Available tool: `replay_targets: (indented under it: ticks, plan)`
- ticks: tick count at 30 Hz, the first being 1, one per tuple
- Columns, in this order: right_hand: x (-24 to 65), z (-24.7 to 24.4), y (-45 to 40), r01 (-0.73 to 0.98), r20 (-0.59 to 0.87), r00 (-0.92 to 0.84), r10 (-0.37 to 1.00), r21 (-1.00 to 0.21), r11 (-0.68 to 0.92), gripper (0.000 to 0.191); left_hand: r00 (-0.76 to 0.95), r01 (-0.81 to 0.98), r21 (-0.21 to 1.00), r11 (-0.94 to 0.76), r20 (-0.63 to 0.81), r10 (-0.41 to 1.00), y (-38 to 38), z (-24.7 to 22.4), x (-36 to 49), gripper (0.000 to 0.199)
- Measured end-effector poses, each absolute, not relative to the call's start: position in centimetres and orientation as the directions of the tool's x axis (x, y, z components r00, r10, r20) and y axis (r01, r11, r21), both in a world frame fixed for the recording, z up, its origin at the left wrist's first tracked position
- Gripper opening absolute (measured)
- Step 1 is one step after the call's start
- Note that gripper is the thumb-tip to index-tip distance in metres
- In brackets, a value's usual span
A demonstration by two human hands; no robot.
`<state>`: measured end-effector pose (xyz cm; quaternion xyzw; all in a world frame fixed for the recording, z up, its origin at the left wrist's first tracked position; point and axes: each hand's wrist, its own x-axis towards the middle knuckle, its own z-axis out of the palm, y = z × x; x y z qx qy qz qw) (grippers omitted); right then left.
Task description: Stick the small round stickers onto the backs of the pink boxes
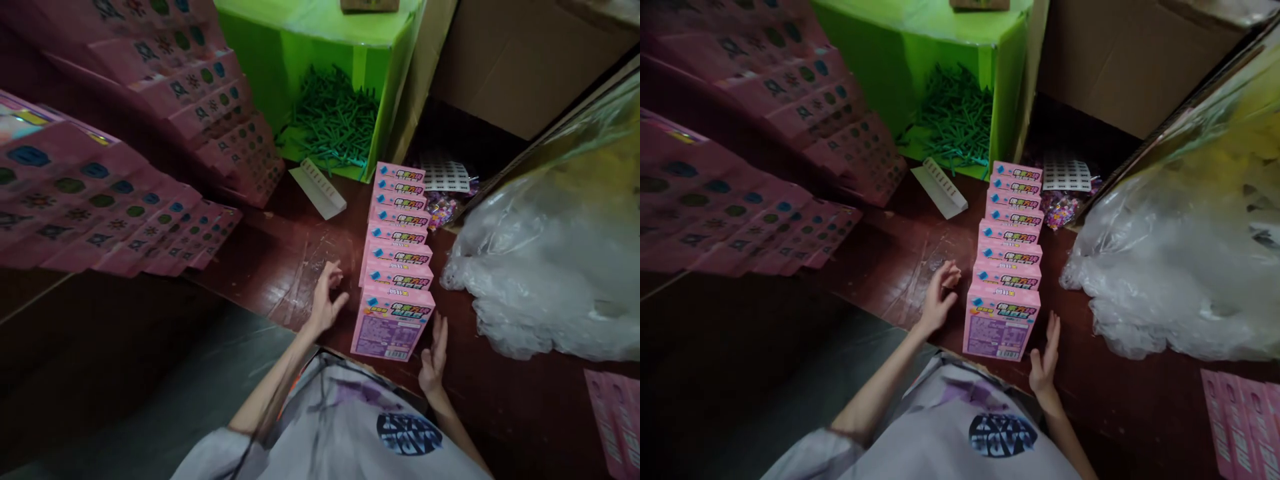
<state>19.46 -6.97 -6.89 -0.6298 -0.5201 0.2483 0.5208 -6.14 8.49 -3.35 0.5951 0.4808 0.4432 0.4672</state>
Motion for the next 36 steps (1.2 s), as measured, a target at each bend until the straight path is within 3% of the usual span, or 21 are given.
replay_targets:
  ticks: [2,5,8,11,14,17,19,21,23,25,26,27,29,31,34,36]
  plan:
    - [19.3,-6.6,-6.7,0.399,0.262,0.360,0.896,-0.911,0.106,0.079,0.023,0.253,0.939,-0.233,0.235,0.972,13.7,-2.0,-6.4,0.074]
    - [19.2,-6.3,-6.2,0.400,0.308,0.396,0.865,-0.906,0.140,0.075,0.032,0.553,0.774,-0.309,0.351,0.936,23.1,0.4,-6.4,0.049]
    - [19.0,-6.3,-5.9,0.432,0.355,0.485,0.799,-0.892,0.134,0.069,0.195,0.742,0.567,-0.357,0.327,0.925,31.1,1.8,-6.2,0.050]
    - [18.8,-6.5,-6.0,0.468,0.385,0.575,0.722,-0.879,0.095,0.060,0.392,0.738,0.495,-0.459,0.239,0.888,35.3,2.2,-6.3,0.032]
    - [19.3,-6.0,-6.2,0.499,0.418,0.656,0.629,-0.865,0.055,0.055,0.453,0.705,0.496,-0.507,0.235,0.860,35.4,3.6,-7.1,0.023]
    - [20.0,-3.0,-5.2,0.575,0.519,0.685,0.511,-0.816,0.058,0.055,0.410,0.685,0.467,-0.559,0.387,0.826,31.7,7.3,-8.8,0.016]
    - [20.0,1.1,-3.7,0.673,0.652,0.598,0.466,-0.724,0.150,0.049,0.407,0.661,0.450,-0.601,0.458,0.791,27.8,10.6,-9.8,0.015]
    - [19.1,6.5,-1.6,0.770,0.788,0.381,0.484,-0.560,0.306,0.036,0.447,0.587,0.479,-0.653,0.481,0.754,23.6,13.8,-10.2,0.021]
    - [17.1,12.0,0.9,0.743,0.848,0.254,0.466,-0.479,0.467,0.054,0.523,0.487,0.584,-0.650,0.401,0.752,19.9,16.2,-9.8,0.024]
    - [14.6,16.5,3.2,0.618,0.807,0.218,0.549,-0.550,0.562,0.082,0.569,0.389,0.716,-0.579,0.308,0.762,17.2,17.9,-8.9,0.022]
    - [13.4,18.1,4.1,0.578,0.771,0.187,0.609,-0.587,0.566,0.086,0.582,0.350,0.764,-0.542,0.276,0.765,16.1,18.6,-8.4,0.021]
    - [12.4,19.2,4.7,0.541,0.724,0.150,0.673,-0.630,0.557,0.079,0.586,0.319,0.793,-0.518,0.264,0.766,15.2,19.3,-7.9,0.022]
    - [11.5,19.9,5.4,0.485,0.623,0.143,0.769,-0.722,0.494,0.041,0.605,0.295,0.804,-0.517,0.262,0.752,13.7,20.5,-7.5,0.031]
    - [12.0,19.0,5.3,0.417,0.538,0.269,0.799,-0.813,0.407,0.013,0.643,0.304,0.782,-0.544,0.252,0.723,12.6,21.3,-7.6,0.043]
    - [14.2,16.6,4.4,0.353,0.447,0.444,0.777,-0.884,0.307,0.018,0.670,0.350,0.757,-0.551,0.210,0.713,11.9,20.9,-8.5,0.032]
    - [15.6,15.5,3.6,0.504,0.551,0.444,0.707,-0.806,0.312,0.022,0.646,0.391,0.740,-0.547,0.202,0.736,11.9,19.6,-8.9,0.015]
